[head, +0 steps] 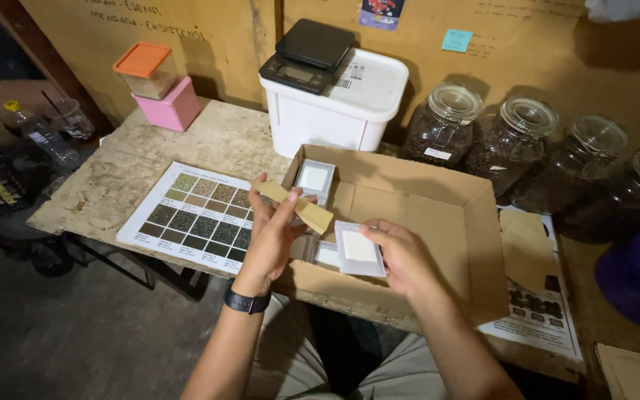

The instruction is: The person repeatedly picks small white packets from a cardboard box and places them into small brown paper bags. They fold the top of each bag and set it on a yellow tray. The process is repeated for several packets.

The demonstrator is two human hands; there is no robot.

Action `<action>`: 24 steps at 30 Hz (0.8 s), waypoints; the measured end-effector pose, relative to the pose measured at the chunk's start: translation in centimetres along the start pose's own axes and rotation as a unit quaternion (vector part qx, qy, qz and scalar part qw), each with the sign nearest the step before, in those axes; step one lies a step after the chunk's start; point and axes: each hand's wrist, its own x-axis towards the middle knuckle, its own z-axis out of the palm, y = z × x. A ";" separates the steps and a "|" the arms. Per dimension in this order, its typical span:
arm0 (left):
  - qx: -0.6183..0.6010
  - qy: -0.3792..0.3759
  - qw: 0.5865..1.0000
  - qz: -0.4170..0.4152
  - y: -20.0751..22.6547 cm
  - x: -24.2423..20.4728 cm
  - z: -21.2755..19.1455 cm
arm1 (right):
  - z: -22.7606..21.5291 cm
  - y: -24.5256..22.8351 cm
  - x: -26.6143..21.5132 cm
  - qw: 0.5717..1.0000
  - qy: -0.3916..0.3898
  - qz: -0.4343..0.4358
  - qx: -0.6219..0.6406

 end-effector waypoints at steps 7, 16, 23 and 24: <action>0.032 -0.014 0.999 -0.011 -0.6 -0.2 0.9 | -0.1 0.6 0.0 1.000 0.001 0.005 0.020; -0.024 -0.042 0.998 0.029 -3.1 -0.6 2.6 | 0.9 -2.1 -1.5 0.997 0.025 0.032 0.066; -0.060 -0.055 0.997 0.015 -3.6 -0.6 2.1 | -1.0 0.9 0.8 0.990 0.033 0.086 0.103; -0.069 -0.057 0.996 0.017 -3.7 -0.5 2.0 | -1.0 0.8 0.7 0.993 0.019 0.060 0.103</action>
